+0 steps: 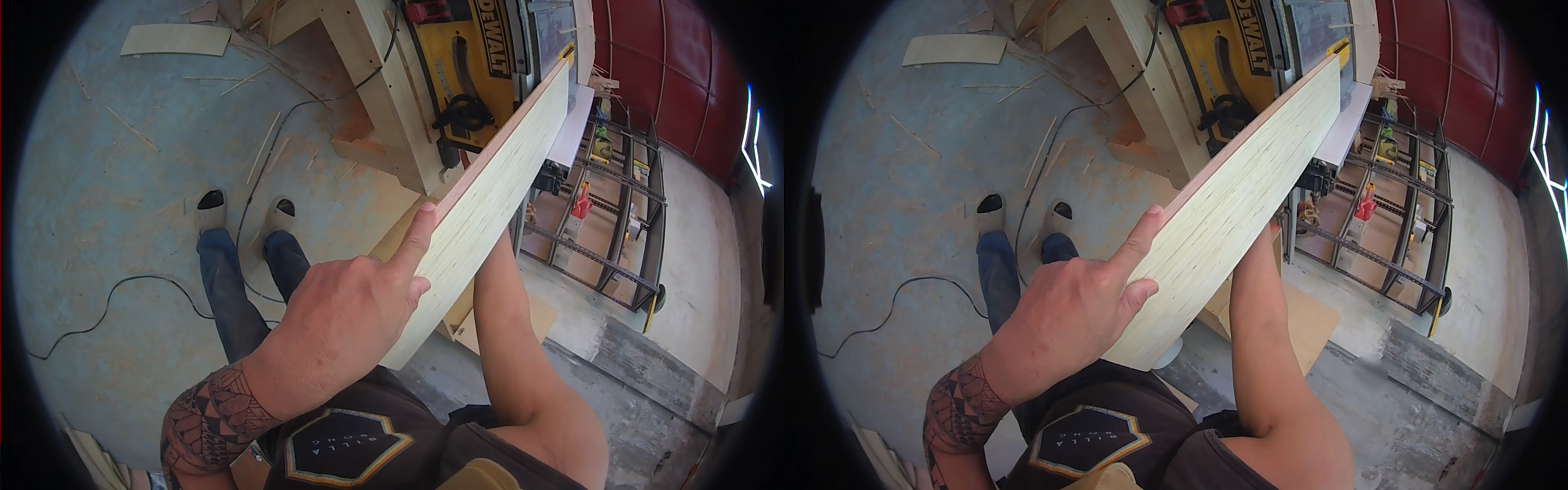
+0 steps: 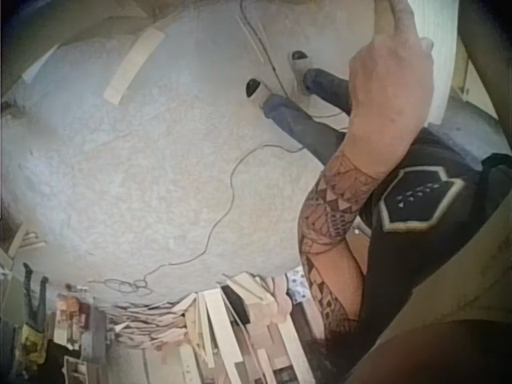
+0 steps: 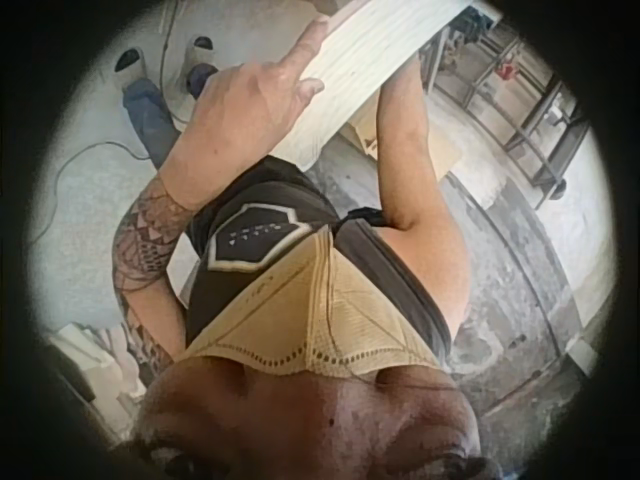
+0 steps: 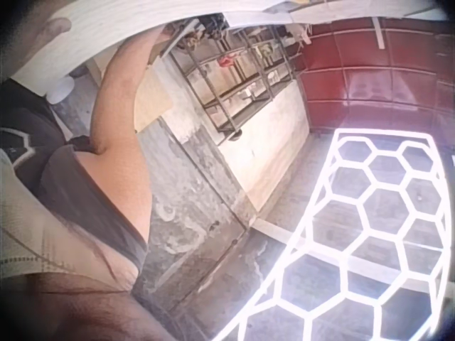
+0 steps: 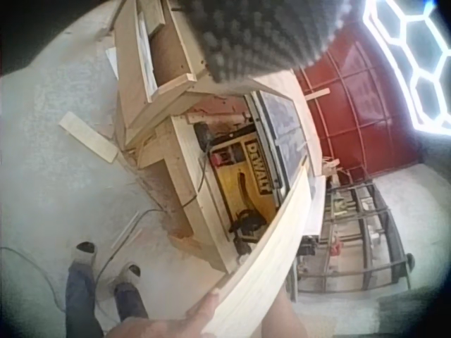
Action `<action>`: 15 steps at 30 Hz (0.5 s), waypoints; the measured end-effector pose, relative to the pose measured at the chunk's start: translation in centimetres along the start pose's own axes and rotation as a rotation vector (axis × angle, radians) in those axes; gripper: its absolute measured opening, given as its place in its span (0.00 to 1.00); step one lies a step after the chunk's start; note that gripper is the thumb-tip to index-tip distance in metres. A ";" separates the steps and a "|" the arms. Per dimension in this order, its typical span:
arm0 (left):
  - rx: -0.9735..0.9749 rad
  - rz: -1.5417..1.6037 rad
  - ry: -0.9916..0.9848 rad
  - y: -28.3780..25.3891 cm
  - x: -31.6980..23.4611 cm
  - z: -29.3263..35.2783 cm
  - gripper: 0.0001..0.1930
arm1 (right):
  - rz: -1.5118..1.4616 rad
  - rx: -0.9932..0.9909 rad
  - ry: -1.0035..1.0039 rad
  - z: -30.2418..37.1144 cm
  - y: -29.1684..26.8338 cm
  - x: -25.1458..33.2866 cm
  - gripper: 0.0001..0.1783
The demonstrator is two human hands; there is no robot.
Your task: The person attaches the fence onto a table saw, feeds a wooden board through the saw to cut it, and carries the wood away.
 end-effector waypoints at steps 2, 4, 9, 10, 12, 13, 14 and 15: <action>0.002 -0.001 0.001 0.2 0.1 -0.1 0.37 | -0.002 -0.001 -0.001 0.0 0.1 -0.2 0.35; -0.036 0.033 -0.001 0.3 0.2 0.0 0.38 | -0.006 -0.001 -0.002 0.1 0.2 -0.4 0.35; -0.039 0.043 -0.012 0.1 0.2 0.1 0.38 | -0.009 -0.004 -0.013 0.3 0.2 -0.1 0.35; -0.035 0.050 -0.018 0.1 0.2 0.1 0.38 | -0.011 -0.003 -0.015 0.3 0.2 -0.1 0.35; -0.033 0.044 -0.021 0.1 0.1 0.1 0.38 | -0.014 -0.003 -0.019 0.3 0.3 -0.1 0.35; -0.031 0.040 -0.024 0.0 0.0 0.1 0.38 | -0.016 -0.004 -0.020 0.3 0.3 -0.2 0.35; -0.030 0.039 -0.024 0.1 0.0 0.1 0.38 | -0.018 -0.004 -0.021 0.3 0.4 -0.2 0.35; -0.036 0.042 -0.022 0.0 0.0 0.1 0.38 | -0.020 -0.004 -0.022 0.4 0.4 -0.3 0.35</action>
Point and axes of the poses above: each hand's wrist, its own z-axis away from the middle knuckle, its own y-axis out of the palm, x = y × z, the point moved 7 cm from there along -z, towards the middle knuckle, and after that the axes turned 9 degrees about x, right-handed, at the moved point
